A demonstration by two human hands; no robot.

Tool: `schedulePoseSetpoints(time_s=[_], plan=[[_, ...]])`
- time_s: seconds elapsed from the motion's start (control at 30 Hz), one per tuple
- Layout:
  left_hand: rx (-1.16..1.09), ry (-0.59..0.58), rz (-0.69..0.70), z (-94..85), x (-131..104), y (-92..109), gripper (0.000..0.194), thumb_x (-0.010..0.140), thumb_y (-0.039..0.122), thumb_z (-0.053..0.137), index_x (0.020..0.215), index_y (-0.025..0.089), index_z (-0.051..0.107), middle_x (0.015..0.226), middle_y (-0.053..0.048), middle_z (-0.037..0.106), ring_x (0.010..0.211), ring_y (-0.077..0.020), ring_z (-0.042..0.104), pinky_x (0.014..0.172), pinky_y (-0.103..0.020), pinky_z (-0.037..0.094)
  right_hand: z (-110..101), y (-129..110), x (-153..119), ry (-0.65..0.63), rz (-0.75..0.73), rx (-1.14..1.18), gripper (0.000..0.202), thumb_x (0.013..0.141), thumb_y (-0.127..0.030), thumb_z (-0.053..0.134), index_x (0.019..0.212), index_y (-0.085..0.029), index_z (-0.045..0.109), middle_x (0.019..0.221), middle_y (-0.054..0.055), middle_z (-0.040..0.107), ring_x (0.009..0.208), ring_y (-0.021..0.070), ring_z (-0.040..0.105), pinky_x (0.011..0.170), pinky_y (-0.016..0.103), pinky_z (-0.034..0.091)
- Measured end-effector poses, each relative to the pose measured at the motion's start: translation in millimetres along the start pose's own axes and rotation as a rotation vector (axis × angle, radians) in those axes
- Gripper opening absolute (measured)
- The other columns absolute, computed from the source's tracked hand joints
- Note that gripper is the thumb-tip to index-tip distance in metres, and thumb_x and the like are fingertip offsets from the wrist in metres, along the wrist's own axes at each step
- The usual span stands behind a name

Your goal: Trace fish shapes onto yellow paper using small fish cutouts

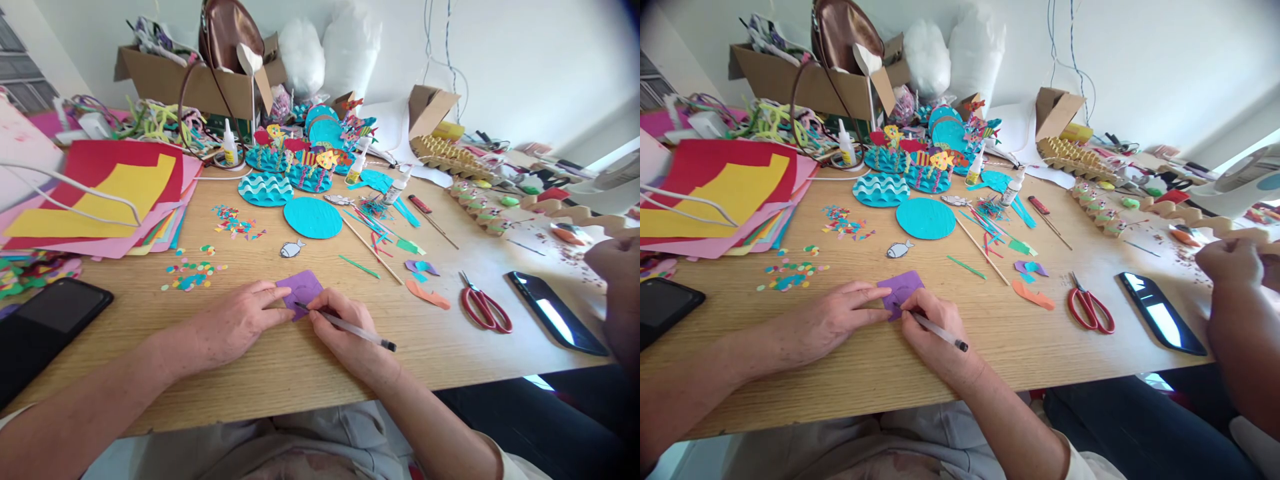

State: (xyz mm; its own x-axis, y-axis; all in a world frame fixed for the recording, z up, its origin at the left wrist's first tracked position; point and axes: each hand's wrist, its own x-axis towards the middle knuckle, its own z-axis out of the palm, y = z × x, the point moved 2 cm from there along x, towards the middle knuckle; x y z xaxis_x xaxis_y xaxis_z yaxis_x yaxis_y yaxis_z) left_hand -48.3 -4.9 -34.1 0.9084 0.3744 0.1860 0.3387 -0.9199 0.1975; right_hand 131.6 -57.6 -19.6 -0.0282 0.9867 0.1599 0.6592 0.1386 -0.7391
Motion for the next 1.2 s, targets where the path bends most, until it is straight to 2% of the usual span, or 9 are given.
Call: schedulePoseSetpoints(time_s=[0.2, 1.2], plan=[[-0.001, -0.038, -0.001, 2.0, -0.4, -1.5, 0.037, 0.092, 0.014, 0.034, 0.124, 0.026, 0.049, 0.129, -0.007, 0.044, 0.118, -0.0234, 0.039, 0.097, -0.04, 0.038, 0.3, 1.2, -0.4, 0.004, -0.008, 0.009, 0.01, 0.072, -0.014, 0.048, 0.071, -0.018, 0.057, 0.058, -0.003, 0.059, 0.049, 0.0087, 0.05, 0.05, 0.018, 0.037], [-0.005, -0.013, 0.002, -0.3, 0.0, -0.5, 0.034, 0.092, 0.014, 0.034, 0.117, 0.024, 0.055, 0.129, -0.008, 0.046, 0.119, -0.023, 0.04, 0.097, -0.04, 0.038, -0.5, 0.7, 0.3, 0.011, -0.002, -0.007, 0.01, 0.072, -0.014, 0.048, 0.07, -0.019, 0.057, 0.058, -0.003, 0.059, 0.048, 0.0084, 0.048, 0.049, 0.018, 0.036]])
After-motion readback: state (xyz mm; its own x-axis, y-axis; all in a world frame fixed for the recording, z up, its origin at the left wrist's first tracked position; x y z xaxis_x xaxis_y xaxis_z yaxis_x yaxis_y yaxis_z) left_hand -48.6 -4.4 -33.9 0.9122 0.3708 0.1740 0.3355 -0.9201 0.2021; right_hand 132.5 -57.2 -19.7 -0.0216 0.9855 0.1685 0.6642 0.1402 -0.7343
